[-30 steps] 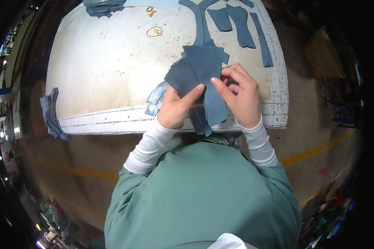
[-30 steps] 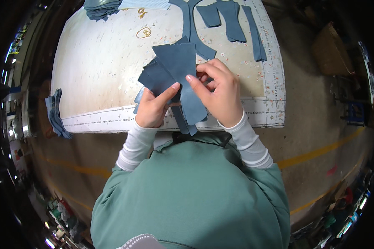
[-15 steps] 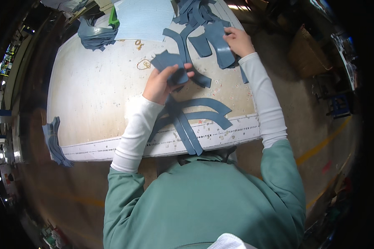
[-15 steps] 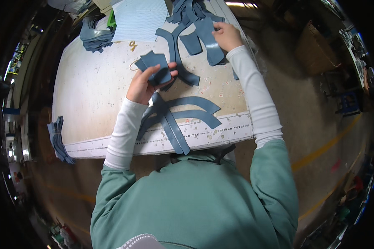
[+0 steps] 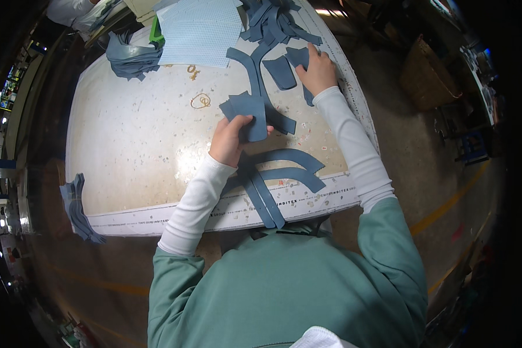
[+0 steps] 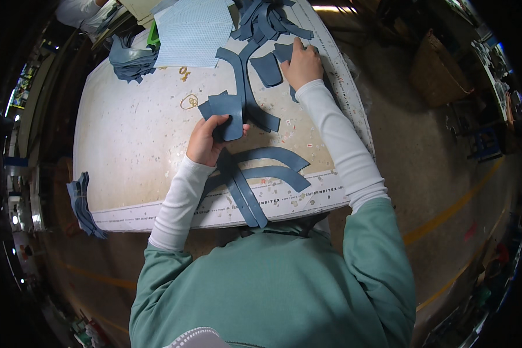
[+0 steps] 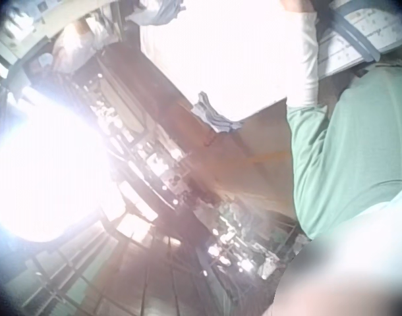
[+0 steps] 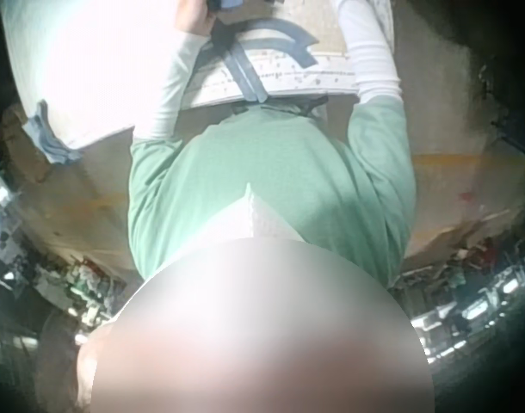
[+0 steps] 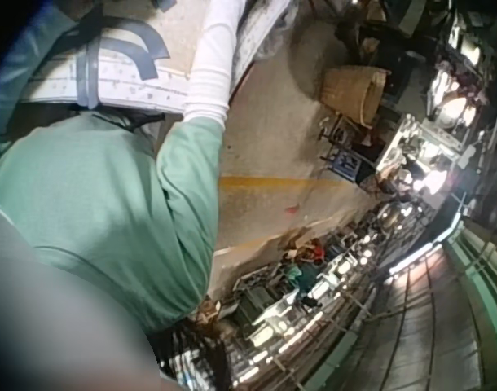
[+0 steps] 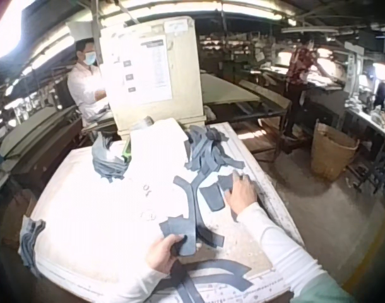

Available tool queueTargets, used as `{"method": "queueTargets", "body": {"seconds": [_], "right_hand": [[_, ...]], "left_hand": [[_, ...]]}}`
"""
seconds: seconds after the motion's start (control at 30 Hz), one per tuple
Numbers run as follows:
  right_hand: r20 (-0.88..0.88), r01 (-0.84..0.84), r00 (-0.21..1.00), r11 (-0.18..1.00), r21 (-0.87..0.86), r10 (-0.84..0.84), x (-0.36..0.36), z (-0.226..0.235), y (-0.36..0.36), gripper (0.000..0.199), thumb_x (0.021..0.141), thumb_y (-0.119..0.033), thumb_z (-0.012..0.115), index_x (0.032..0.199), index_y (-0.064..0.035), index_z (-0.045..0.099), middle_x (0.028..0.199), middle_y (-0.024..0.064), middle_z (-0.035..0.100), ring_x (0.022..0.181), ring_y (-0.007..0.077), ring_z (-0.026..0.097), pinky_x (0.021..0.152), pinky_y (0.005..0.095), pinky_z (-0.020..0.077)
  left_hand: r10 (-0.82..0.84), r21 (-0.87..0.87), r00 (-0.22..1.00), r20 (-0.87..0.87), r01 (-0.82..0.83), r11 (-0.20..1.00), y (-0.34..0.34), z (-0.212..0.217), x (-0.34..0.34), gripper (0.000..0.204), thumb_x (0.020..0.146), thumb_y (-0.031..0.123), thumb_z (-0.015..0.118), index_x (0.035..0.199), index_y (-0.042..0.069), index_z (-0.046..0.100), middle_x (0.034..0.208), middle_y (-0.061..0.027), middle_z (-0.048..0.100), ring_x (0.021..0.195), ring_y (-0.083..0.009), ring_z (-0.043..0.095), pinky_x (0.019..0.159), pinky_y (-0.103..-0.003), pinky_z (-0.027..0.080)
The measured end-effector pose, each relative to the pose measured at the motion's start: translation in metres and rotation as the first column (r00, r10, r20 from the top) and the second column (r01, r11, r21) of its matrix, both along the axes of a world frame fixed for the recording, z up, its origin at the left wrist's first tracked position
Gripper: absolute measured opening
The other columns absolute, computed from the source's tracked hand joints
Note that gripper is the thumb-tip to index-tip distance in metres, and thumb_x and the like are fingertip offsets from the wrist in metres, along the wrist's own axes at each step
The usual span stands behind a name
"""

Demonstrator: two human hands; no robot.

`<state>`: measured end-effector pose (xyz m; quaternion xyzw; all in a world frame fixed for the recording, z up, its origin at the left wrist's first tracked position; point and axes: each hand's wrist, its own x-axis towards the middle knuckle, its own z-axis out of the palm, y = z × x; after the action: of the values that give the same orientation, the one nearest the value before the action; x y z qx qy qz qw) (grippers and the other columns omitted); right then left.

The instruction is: The person gathers cut blue fabric pieces on a table, aligns them, and secures them with a rubber band. The person repeats this process multiple times, creating several bundles of fabric pieces.

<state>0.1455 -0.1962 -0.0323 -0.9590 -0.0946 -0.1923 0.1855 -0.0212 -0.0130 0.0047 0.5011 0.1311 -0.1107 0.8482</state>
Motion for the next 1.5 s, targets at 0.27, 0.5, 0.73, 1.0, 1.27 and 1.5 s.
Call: {"method": "queueTargets", "body": {"seconds": [0.27,0.5,0.73,1.0,1.27,1.5], "right_hand": [[-0.148,0.03,0.988,0.989,-0.142,-0.051,-0.017,0.012,0.005,0.071,0.073,-0.022,0.067,0.134,-0.0108,0.033,0.111,0.0253,0.05,0.103,0.0383,0.053,0.083,0.0404,0.0492],[-0.158,0.031,0.986,0.984,-0.173,-0.058,-0.031,-0.001,-0.004,0.067,0.072,-0.02,0.066,0.132,-0.0126,0.038,0.108,0.0224,0.05,0.1,0.0386,0.052,0.085,0.0423,0.0454],[0.138,-0.142,0.98,0.99,-0.015,0.142,-0.048,0.013,-0.007,0.056,0.074,-0.022,0.068,0.125,-0.0118,0.048,0.103,0.0183,0.053,0.093,0.0358,0.053,0.081,0.0411,0.0452],[-0.111,-0.247,0.851,0.578,0.778,0.514,-0.08,0.036,0.01,0.024,0.08,-0.02,0.067,0.09,0.0016,0.063,0.073,0.0038,0.062,0.061,0.0068,0.055,0.055,0.0208,0.0457],[-0.093,-0.287,0.732,0.43,0.856,0.675,-0.094,0.033,0.019,0.023,0.079,-0.008,0.065,0.1,0.0005,0.061,0.074,0.0029,0.062,0.06,0.0055,0.057,0.051,0.0192,0.046],[-0.055,-0.407,0.809,0.625,0.666,0.585,-0.103,0.031,0.024,0.032,0.077,-0.004,0.065,0.108,-0.0017,0.058,0.073,0.001,0.058,0.064,0.0022,0.052,0.054,0.0191,0.0459]], "left_hand": [[0.132,0.133,0.99,-0.053,-0.124,0.983,-0.007,-0.012,-0.004,0.018,0.083,0.013,0.053,0.096,0.0,0.051,0.091,-0.0094,0.058,0.08,-0.0188,0.059,0.068,-0.032,0.051],[0.074,0.241,0.997,0.031,-0.08,0.967,0.005,-0.027,0.002,0.022,0.081,0.01,0.061,0.1,0.004,0.052,0.091,-0.0026,0.059,0.073,-0.0077,0.056,0.06,-0.02,0.045],[0.113,0.106,0.964,0.24,-0.142,0.984,0.004,-0.025,0.004,0.038,0.081,0.005,0.061,0.116,0.005,0.047,0.099,-0.0023,0.058,0.087,-0.008,0.055,0.07,-0.02,0.045],[0.009,0.103,0.959,0.283,-0.039,0.994,0.005,-0.027,0.005,0.032,0.084,0.004,0.06,0.114,0.003,0.047,0.09,0.0009,0.059,0.078,-0.0044,0.057,0.07,-0.018,0.049],[0.0,0.061,0.966,0.258,-0.016,0.998,-0.001,-0.023,0.002,0.031,0.086,0.005,0.056,0.114,-0.001,0.045,0.082,-0.0024,0.058,0.073,-0.0087,0.058,0.062,-0.02,0.046],[0.021,0.056,0.963,0.268,-0.037,0.998,0.001,-0.03,0.002,0.032,0.086,0.005,0.055,0.116,-0.001,0.043,0.078,-0.0028,0.058,0.069,-0.0097,0.058,0.059,-0.019,0.046]]}}
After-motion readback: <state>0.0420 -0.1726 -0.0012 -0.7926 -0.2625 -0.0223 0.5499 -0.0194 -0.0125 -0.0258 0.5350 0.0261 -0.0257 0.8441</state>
